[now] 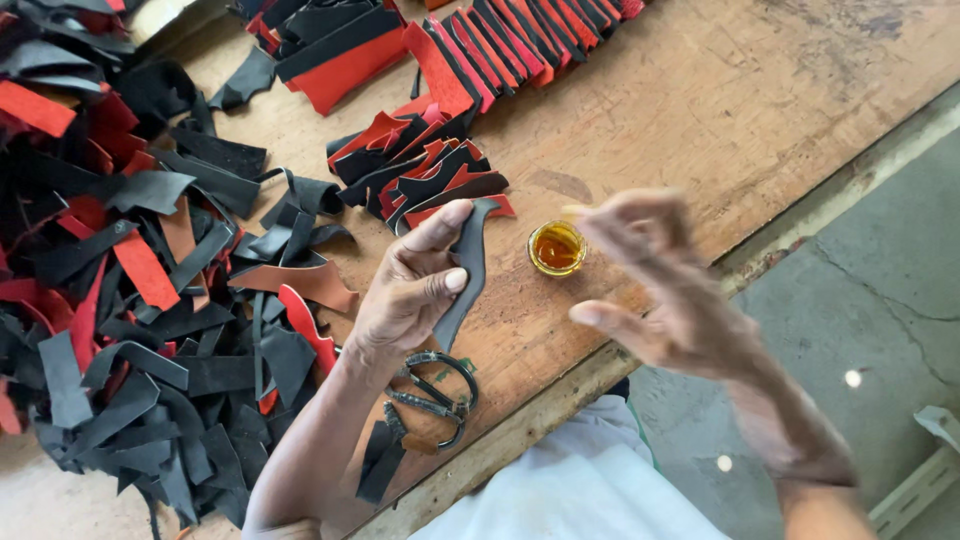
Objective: The person repeatedly picks up small red and black rubber pieces, applies a yellow liquid from a small jar to the edges, and presses them together. The joined pieces are stacked in a growing pile on the wooden workbench.
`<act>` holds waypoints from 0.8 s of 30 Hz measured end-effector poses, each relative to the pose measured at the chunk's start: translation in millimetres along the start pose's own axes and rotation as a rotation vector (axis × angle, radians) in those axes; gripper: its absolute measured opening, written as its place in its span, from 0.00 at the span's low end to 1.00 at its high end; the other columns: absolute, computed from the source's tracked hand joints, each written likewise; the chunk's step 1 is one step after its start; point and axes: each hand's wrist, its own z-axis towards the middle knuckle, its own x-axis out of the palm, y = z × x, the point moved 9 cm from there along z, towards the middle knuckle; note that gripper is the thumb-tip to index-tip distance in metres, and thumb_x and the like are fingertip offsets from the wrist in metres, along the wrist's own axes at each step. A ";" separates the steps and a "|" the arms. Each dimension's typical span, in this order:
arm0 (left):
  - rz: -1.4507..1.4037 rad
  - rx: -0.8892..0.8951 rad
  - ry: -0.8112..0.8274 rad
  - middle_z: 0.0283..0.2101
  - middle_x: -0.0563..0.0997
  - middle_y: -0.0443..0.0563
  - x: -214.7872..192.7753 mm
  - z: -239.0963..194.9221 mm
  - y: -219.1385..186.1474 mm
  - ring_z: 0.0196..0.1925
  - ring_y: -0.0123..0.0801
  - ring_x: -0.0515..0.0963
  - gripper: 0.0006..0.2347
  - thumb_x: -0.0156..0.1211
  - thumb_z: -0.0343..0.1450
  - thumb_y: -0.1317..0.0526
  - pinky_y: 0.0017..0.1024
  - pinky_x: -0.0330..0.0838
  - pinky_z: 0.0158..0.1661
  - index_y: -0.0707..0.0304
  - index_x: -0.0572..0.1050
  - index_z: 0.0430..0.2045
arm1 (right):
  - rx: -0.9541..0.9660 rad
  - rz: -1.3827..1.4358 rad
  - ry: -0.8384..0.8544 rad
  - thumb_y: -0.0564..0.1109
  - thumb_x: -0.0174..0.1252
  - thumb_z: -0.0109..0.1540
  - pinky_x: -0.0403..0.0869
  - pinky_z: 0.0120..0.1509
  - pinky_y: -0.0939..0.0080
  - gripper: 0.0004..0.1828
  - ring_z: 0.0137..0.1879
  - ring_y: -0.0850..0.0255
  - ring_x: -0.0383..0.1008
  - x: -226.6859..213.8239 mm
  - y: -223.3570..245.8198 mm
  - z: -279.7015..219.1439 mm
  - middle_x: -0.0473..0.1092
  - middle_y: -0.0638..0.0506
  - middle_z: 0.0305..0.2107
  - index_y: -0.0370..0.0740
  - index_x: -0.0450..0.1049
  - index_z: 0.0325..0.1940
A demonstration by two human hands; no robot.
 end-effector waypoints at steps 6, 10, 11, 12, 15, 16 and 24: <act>-0.016 -0.005 0.054 0.71 0.70 0.57 16.9 2.5 3.7 0.63 0.37 0.78 0.27 0.62 0.71 0.80 0.32 0.77 0.59 0.71 0.67 0.67 | 0.000 0.203 0.249 0.56 0.69 0.60 0.62 0.75 0.54 0.54 0.65 0.56 0.56 46.6 -20.2 -1.0 0.58 0.51 0.58 0.55 0.45 0.83; -0.022 -0.017 0.066 0.71 0.69 0.57 21.1 3.8 3.4 0.62 0.37 0.78 0.27 0.62 0.71 0.80 0.31 0.77 0.59 0.70 0.67 0.67 | -0.026 0.251 0.272 0.56 0.69 0.60 0.61 0.76 0.53 0.53 0.67 0.54 0.57 47.5 -13.1 4.2 0.58 0.50 0.60 0.57 0.46 0.82; -0.023 -0.018 0.061 0.71 0.69 0.57 21.3 4.5 3.1 0.62 0.37 0.78 0.27 0.62 0.70 0.80 0.31 0.77 0.60 0.70 0.66 0.67 | -0.019 0.258 0.281 0.56 0.69 0.60 0.62 0.76 0.52 0.52 0.68 0.54 0.57 48.8 -11.1 5.2 0.57 0.49 0.60 0.58 0.47 0.82; -0.031 -0.016 0.064 0.70 0.70 0.57 22.4 4.9 2.4 0.62 0.37 0.78 0.27 0.62 0.71 0.80 0.30 0.77 0.59 0.69 0.66 0.67 | -0.031 0.228 0.286 0.56 0.68 0.60 0.62 0.77 0.51 0.52 0.69 0.53 0.57 50.1 -7.7 5.8 0.57 0.49 0.61 0.58 0.46 0.82; -0.038 -0.002 0.081 0.69 0.71 0.58 25.2 9.6 -2.7 0.61 0.37 0.79 0.28 0.61 0.71 0.81 0.29 0.77 0.59 0.69 0.65 0.69 | -0.058 0.151 0.294 0.56 0.67 0.59 0.61 0.78 0.49 0.52 0.69 0.52 0.56 53.6 -2.1 6.1 0.57 0.47 0.63 0.57 0.46 0.82; -0.034 0.007 0.083 0.69 0.71 0.58 25.2 11.0 -4.4 0.60 0.37 0.79 0.28 0.61 0.71 0.81 0.29 0.77 0.58 0.68 0.65 0.69 | -0.053 0.142 0.297 0.57 0.67 0.59 0.62 0.78 0.49 0.52 0.69 0.52 0.56 54.8 -2.4 4.9 0.57 0.47 0.63 0.57 0.46 0.81; 0.018 0.103 0.069 0.71 0.69 0.55 14.2 18.0 -16.7 0.53 0.32 0.79 0.30 0.62 0.73 0.81 0.27 0.78 0.53 0.68 0.64 0.72 | -0.068 -0.079 0.316 0.56 0.66 0.60 0.62 0.72 0.46 0.48 0.63 0.50 0.57 67.0 0.2 -4.3 0.57 0.46 0.59 0.58 0.48 0.79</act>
